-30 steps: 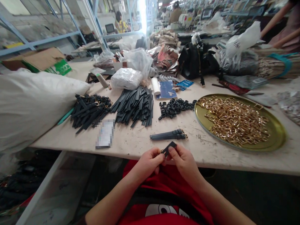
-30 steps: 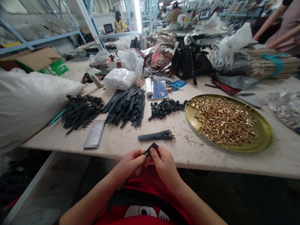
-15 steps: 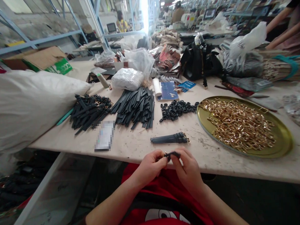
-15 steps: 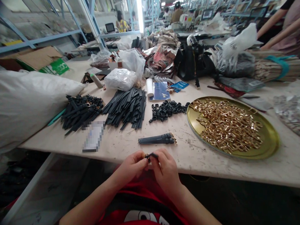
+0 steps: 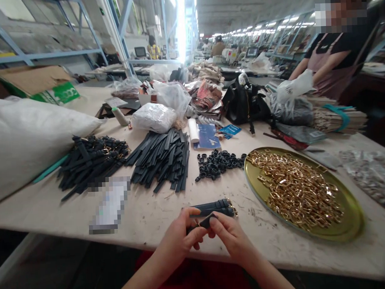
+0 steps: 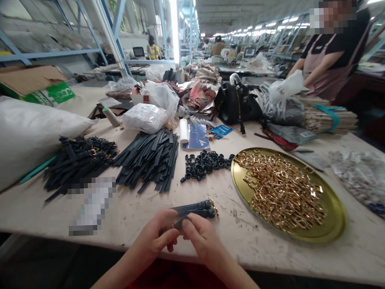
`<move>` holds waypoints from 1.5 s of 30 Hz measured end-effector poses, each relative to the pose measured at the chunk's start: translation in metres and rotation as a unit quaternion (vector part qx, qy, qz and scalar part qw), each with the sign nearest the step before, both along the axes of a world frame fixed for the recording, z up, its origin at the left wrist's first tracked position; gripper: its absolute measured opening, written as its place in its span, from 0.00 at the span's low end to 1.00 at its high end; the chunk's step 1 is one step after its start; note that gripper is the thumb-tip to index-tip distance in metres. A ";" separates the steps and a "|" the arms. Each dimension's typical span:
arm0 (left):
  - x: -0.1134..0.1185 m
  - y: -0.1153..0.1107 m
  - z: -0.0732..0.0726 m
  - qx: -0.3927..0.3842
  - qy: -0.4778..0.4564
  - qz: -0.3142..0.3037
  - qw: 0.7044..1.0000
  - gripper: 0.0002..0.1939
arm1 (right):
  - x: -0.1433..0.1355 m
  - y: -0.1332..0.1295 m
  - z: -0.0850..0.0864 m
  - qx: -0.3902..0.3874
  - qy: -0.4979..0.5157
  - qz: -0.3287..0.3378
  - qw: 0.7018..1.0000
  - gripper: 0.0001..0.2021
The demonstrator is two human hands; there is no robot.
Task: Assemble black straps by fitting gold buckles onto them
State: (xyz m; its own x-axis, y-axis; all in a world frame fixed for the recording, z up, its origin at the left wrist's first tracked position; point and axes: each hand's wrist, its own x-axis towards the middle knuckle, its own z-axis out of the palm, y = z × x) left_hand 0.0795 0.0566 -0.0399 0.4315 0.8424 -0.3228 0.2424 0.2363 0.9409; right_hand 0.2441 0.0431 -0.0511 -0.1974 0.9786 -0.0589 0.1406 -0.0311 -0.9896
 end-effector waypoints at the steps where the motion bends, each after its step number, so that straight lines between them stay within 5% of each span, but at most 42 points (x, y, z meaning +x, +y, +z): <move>1: 0.000 0.004 0.001 0.003 0.003 -0.009 1.000 0.13 | 0.009 0.013 0.001 0.010 -0.031 0.001 0.999 0.20; 4: 0.000 0.016 0.004 0.018 0.040 -0.008 0.999 0.11 | 0.032 0.064 0.000 0.076 -0.209 -0.078 0.972 0.15; 7: -0.001 0.024 0.005 0.011 0.056 0.015 0.998 0.12 | 0.040 0.108 -0.010 0.135 -0.445 -0.098 0.880 0.06; 10: -0.005 0.025 0.003 0.019 0.070 0.016 0.997 0.13 | 0.034 0.124 -0.022 0.130 -0.509 -0.088 0.846 0.04; 18: -0.012 0.011 0.000 0.089 0.102 0.037 0.990 0.11 | 0.052 0.103 -0.025 0.105 -0.425 -0.117 0.891 0.07; 28: 0.020 0.011 0.007 0.164 0.035 0.073 0.983 0.13 | 0.020 0.030 0.021 0.013 -0.085 -0.014 0.996 0.19; 32: 0.019 -0.004 0.011 0.183 0.057 0.046 0.980 0.13 | 0.015 0.008 0.029 -0.047 0.069 0.006 0.996 0.20; 39: 0.009 -0.021 0.025 0.173 0.073 -0.014 0.982 0.13 | 0.015 -0.008 0.028 0.010 0.013 0.011 1.000 0.21; 45: 0.004 -0.018 0.036 0.184 0.131 -0.064 0.972 0.12 | 0.017 -0.006 0.024 -0.070 0.073 0.098 0.990 0.20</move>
